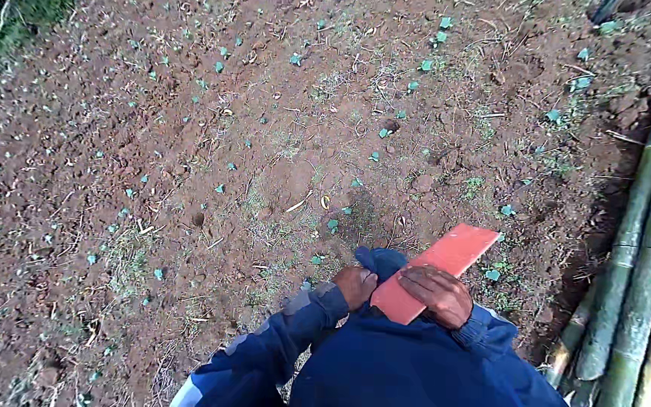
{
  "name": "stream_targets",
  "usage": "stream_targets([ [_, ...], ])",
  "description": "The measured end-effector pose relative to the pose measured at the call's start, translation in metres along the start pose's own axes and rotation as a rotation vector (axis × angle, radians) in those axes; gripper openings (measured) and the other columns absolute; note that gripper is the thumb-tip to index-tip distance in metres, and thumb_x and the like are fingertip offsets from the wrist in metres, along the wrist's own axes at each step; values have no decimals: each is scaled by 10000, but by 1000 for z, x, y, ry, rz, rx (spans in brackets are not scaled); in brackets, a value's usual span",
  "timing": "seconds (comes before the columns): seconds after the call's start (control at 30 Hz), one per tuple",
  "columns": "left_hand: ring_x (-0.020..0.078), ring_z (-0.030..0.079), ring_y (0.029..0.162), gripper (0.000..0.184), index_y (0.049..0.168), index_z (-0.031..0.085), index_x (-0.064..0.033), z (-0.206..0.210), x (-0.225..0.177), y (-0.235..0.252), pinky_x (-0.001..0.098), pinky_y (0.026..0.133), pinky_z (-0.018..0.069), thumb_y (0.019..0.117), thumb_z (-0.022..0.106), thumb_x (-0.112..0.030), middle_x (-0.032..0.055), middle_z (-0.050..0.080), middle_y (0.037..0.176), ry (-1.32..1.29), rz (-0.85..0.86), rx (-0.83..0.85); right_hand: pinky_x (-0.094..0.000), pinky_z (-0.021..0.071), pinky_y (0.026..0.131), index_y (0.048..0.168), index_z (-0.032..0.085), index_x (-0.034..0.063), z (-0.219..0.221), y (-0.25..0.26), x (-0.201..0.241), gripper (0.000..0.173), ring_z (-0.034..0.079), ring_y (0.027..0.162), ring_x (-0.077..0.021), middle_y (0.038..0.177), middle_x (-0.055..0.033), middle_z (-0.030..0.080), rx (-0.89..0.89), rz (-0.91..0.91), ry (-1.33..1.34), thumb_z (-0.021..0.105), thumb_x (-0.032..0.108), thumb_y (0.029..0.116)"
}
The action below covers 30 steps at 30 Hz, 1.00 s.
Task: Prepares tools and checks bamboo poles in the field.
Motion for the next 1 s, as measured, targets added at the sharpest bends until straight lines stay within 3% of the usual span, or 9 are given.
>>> stream_targets([
  [0.3, 413, 680, 1110, 514, 1073, 692, 18, -17, 103, 13, 620, 928, 519, 1088, 326, -343, 251, 708, 1109, 213, -391, -117, -460, 610, 901, 1097, 783, 45, 7, -45, 5, 318, 750, 1053, -310, 1118, -128, 774, -4, 169, -82, 502, 68, 948],
  [0.5, 406, 670, 1155, 536, 1183, 668, -9, -9, 84, 20, 620, 952, 514, 1095, 306, -394, 239, 702, 1173, 149, -446, -160, -438, 608, 925, 1092, 794, 35, -1, -77, 11, 352, 750, 1064, -295, 1122, -128, 775, -29, 303, -27, 466, 55, 969],
  [0.57, 397, 690, 1098, 535, 1378, 562, -14, -24, 66, 6, 590, 954, 533, 1088, 408, -436, 240, 704, 1147, 109, -357, -128, -424, 598, 942, 1096, 794, 39, -23, -84, 19, 356, 745, 1078, -288, 1131, -128, 773, -70, 315, -99, 462, 82, 975],
  [0.63, 250, 635, 700, 323, 1145, 607, 4, -23, 48, -14, 429, 675, 540, 1033, 571, -296, 132, 637, 791, -118, -11, -76, -428, 578, 981, 1106, 785, 40, -43, -92, 27, 357, 732, 1108, -293, 1152, -135, 766, -106, 313, -162, 451, 78, 988],
  [0.7, 30, 616, 646, 98, 1033, 654, -28, -5, 22, -32, 232, 629, 535, 986, 612, -104, -42, 651, 745, -541, 338, 209, -437, 556, 1010, 1117, 780, 52, -52, -85, 29, 346, 725, 1124, -293, 1160, -136, 764, -154, 283, -217, 450, 69, 1014],
  [0.77, 13, 636, 820, 231, 1184, 636, -6, 21, 1, -43, 223, 791, 541, 958, 588, -9, -34, 685, 916, -753, 455, 493, -454, 536, 1037, 1141, 777, 73, -54, -72, 28, 325, 717, 1142, -286, 1173, -133, 760, -189, 246, -238, 468, 73, 1038],
  [0.87, 8, 515, 617, 554, 1429, 459, -35, 38, 0, -34, 193, 590, 462, 915, 654, -103, -39, 563, 772, -672, 404, 551, -464, 523, 1055, 1158, 769, 102, -52, -56, 18, 307, 706, 1164, -276, 1189, -124, 756, -214, 185, -256, 485, 81, 1045],
  [0.93, 14, 468, 531, 456, 1294, 552, -17, 41, 9, -28, 200, 524, 428, 976, 636, -332, -58, 498, 658, -547, 424, 473, -463, 517, 1060, 1167, 762, 103, -51, -57, 14, 310, 702, 1170, -279, 1192, -129, 754, -206, 165, -251, 477, 82, 1047],
  [1.0, 113, 479, 533, 452, 889, 596, -13, 40, 13, -21, 305, 524, 416, 1057, 495, -420, 16, 480, 613, -291, 474, 232, -458, 522, 1055, 1165, 762, 98, -47, -61, 14, 315, 707, 1160, -284, 1179, -132, 757, -196, 164, -232, 473, 76, 1043],
])
Point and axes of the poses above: each hand's wrist, its own y-axis towards the middle knuckle, its own z-axis out of the palm, x = y × z, the point moved 5 cm from there along y, towards the middle knuckle
